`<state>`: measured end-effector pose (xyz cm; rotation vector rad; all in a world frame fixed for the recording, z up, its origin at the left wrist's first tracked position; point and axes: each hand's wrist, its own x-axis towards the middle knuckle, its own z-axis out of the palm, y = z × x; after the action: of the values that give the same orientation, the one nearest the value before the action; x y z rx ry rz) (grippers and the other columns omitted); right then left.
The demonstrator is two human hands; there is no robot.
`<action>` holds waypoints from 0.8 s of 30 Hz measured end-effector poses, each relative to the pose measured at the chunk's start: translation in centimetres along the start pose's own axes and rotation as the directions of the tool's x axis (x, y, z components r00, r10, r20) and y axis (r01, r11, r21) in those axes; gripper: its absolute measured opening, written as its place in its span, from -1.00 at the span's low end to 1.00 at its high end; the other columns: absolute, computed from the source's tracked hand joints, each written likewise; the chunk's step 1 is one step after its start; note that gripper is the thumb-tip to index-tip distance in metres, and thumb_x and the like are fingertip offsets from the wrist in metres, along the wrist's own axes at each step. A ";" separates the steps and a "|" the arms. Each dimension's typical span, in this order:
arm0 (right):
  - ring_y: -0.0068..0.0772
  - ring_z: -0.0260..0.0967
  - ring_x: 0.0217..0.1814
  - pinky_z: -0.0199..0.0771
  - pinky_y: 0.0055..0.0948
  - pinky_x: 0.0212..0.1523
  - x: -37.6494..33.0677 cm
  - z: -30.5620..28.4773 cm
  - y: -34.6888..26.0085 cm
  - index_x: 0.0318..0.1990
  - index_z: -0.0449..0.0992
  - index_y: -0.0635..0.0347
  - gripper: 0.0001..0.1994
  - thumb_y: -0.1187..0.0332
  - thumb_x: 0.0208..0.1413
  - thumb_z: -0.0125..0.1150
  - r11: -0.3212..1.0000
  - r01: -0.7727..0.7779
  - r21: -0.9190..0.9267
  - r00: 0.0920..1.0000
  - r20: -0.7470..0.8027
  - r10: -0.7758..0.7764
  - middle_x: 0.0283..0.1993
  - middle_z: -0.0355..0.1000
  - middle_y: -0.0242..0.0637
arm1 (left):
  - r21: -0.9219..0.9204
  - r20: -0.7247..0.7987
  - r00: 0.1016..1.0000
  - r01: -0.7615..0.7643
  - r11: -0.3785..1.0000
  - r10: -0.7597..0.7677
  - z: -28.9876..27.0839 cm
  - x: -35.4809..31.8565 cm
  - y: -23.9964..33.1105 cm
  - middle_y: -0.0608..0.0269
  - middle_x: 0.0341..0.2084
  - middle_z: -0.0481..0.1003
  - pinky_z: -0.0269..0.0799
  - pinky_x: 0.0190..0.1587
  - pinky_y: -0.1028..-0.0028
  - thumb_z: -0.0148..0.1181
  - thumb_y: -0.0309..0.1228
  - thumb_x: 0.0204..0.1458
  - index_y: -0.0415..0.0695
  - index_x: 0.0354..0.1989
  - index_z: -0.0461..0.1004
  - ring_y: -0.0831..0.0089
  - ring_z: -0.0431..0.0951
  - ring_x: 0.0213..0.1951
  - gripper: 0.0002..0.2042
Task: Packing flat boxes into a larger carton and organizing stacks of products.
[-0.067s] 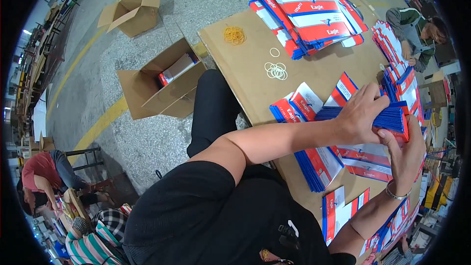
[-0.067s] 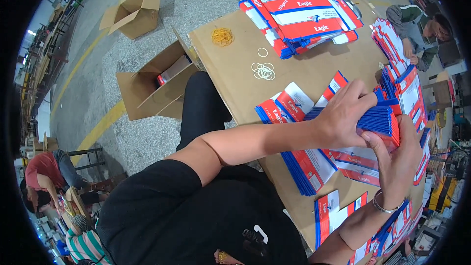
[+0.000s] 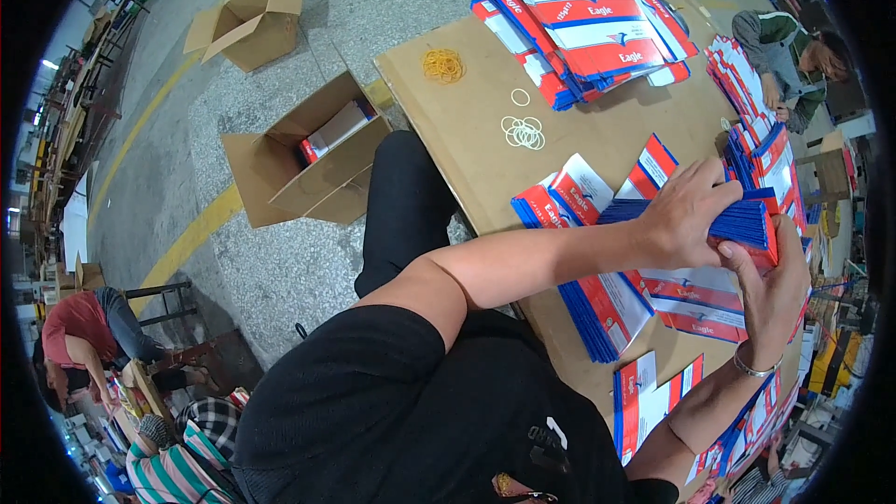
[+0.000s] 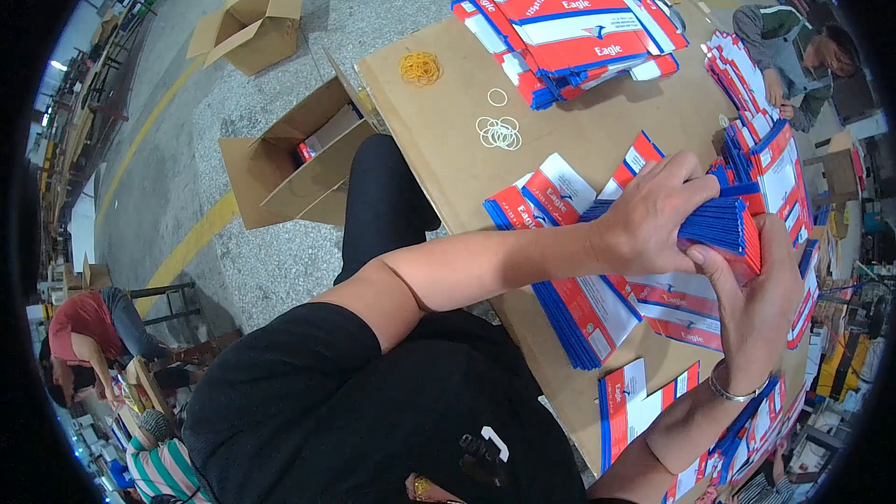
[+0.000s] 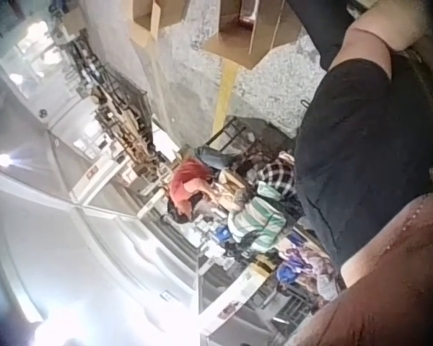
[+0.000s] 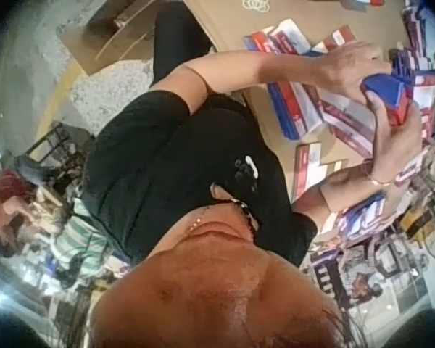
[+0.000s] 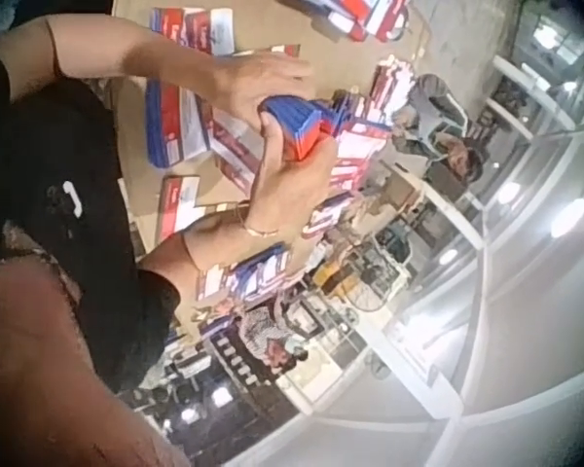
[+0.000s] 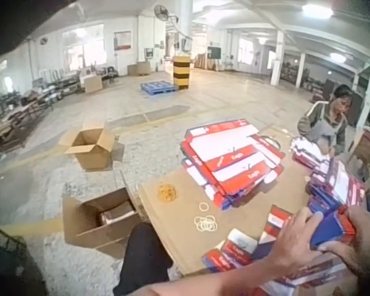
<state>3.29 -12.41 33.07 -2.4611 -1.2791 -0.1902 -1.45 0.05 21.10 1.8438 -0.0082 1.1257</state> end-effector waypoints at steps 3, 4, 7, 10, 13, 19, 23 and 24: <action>-0.28 0.45 -0.15 0.41 -0.37 -0.11 0.1 -0.6 1.2 -0.13 0.41 0.28 -0.38 0.08 -0.30 0.55 0.996 0.075 0.038 0.997 0.006 -0.075 -0.20 0.48 -0.15 | -0.119 -0.019 1.000 -0.005 0.993 0.003 1.3 -0.4 -1.0 0.05 -0.35 0.36 0.35 -0.18 0.19 0.47 -0.27 -0.36 -0.20 -0.22 0.35 0.08 0.44 -0.22 -0.47; -0.31 0.43 -0.09 0.39 -0.37 -0.04 -0.2 -1.3 2.3 -0.10 0.42 0.29 -0.34 0.06 -0.32 0.56 0.987 0.154 0.052 0.988 -0.003 -0.154 -0.13 0.47 -0.18 | -0.151 -0.005 1.000 -0.010 0.988 0.009 1.9 -0.4 -1.1 0.05 -0.35 0.36 0.35 -0.18 0.19 0.47 -0.27 -0.36 -0.20 -0.22 0.35 0.08 0.44 -0.22 -0.47; -0.40 0.38 0.01 0.35 -0.43 0.08 -2.4 -4.5 6.3 0.01 0.46 0.30 -0.50 0.21 -0.05 0.40 0.990 -0.053 0.132 0.973 -0.217 0.081 -0.03 0.44 -0.23 | -0.295 -0.011 0.999 -0.038 0.955 0.036 3.4 -0.5 -1.9 -0.10 -0.29 0.50 0.47 -0.16 0.23 0.50 -0.23 -0.29 -0.27 -0.18 0.43 0.01 0.55 -0.18 -0.47; -0.47 0.41 -0.01 0.35 -0.52 0.07 -6.6 -7.6 14.9 0.01 0.52 0.25 -0.75 0.47 0.17 0.18 0.966 -0.182 0.185 0.798 -0.546 0.255 -0.01 0.47 -0.23 | -0.230 0.110 0.977 0.205 0.951 -0.184 2.0 0.2 -2.1 -0.07 -0.31 0.54 0.47 -0.15 0.21 0.46 -0.02 -0.26 -0.20 0.00 0.43 0.11 0.58 -0.22 -0.32; -0.49 0.44 -0.06 0.42 -0.56 -0.03 -14.4 -10.6 20.7 0.25 0.29 0.16 -0.46 0.61 0.09 0.19 0.955 -0.079 0.286 0.593 -0.756 0.276 -0.06 0.50 -0.17 | 0.141 -0.049 0.976 0.218 0.966 -0.213 -2.0 1.4 -5.1 0.17 -0.36 0.59 0.50 -0.18 0.44 0.43 -0.11 -0.16 -0.22 -0.02 0.48 0.43 0.59 -0.29 -0.44; -0.29 0.36 0.16 0.51 -0.45 0.04 -33.4 -7.2 22.7 0.26 0.20 0.30 -0.42 0.55 0.05 0.21 0.255 -0.090 0.963 0.377 -0.204 0.903 0.15 0.37 -0.14 | -0.365 -0.403 0.898 0.016 0.931 -0.173 -10.1 6.7 -0.2 0.11 -0.15 0.57 0.49 0.03 0.36 0.27 -0.52 0.02 -0.23 -0.10 0.56 0.38 0.58 -0.08 -0.75; -0.30 0.52 -0.18 0.66 -0.48 -0.13 -41.7 0.9 21.1 -0.17 0.41 0.39 -0.83 0.60 0.07 0.17 0.183 0.303 0.935 0.029 -0.201 0.979 -0.16 0.49 -0.11 | -0.403 -0.438 0.885 -0.034 0.915 -0.160 -14.1 7.2 -1.9 0.04 -0.19 0.57 0.45 0.07 0.33 0.25 -0.43 0.04 -0.25 -0.12 0.57 0.32 0.56 -0.07 -0.76; -0.30 0.52 -0.18 0.66 -0.48 -0.13 -42.2 1.5 21.0 -0.17 0.41 0.39 -0.83 0.60 0.07 0.17 0.182 0.308 0.934 0.022 -0.198 0.980 -0.16 0.49 -0.11 | -0.403 -0.431 0.889 -0.035 0.915 -0.156 -15.3 7.2 -2.3 0.04 -0.19 0.57 0.45 0.07 0.33 0.25 -0.43 0.04 -0.25 -0.12 0.57 0.32 0.56 -0.07 -0.76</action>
<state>-4.24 -55.18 14.60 -0.9229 0.3471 -0.5334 -6.77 15.31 26.54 1.1783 0.0850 1.3741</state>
